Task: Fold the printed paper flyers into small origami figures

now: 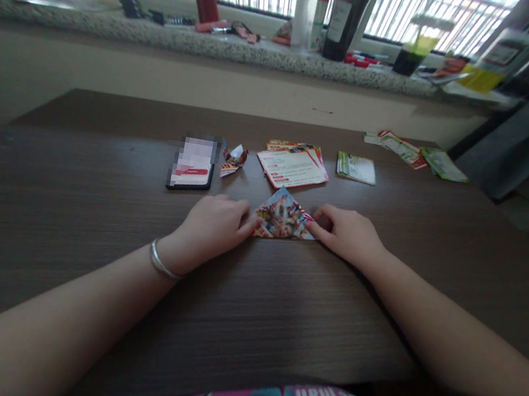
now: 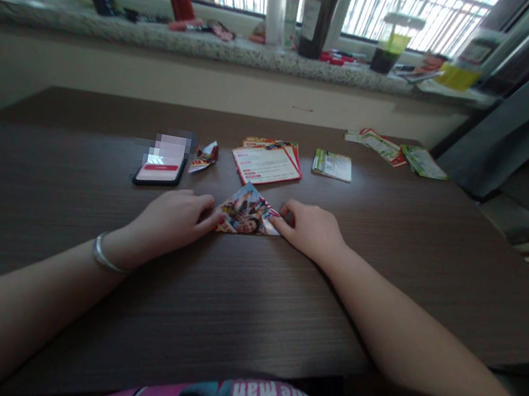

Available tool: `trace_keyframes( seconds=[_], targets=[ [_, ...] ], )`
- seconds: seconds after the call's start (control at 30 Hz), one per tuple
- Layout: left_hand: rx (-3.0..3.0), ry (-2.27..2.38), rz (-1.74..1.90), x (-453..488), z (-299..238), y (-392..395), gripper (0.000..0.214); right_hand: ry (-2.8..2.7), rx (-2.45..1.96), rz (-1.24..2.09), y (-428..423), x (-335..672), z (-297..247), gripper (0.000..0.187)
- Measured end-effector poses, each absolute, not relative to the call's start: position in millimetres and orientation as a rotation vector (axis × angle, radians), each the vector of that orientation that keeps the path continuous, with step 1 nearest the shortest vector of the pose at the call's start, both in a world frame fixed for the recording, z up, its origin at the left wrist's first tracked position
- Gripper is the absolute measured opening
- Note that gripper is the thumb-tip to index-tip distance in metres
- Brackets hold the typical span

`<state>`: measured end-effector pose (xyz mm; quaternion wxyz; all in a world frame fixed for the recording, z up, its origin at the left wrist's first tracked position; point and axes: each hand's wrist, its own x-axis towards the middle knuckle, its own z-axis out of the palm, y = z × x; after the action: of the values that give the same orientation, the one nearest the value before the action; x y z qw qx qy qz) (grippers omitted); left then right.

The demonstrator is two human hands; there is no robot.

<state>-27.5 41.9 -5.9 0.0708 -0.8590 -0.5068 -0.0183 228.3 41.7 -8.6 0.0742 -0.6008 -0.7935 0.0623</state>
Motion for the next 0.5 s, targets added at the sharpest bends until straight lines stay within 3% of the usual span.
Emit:
trace_keyframes(
  seconds=[0.5],
  targets=[
    [-2.498, -1.438, -0.015, -26.6, -6.4, 39.8, 0.028, -2.505, -1.772, 0.067, 39.4, 223.1, -9.9, 0.025]
  ],
)
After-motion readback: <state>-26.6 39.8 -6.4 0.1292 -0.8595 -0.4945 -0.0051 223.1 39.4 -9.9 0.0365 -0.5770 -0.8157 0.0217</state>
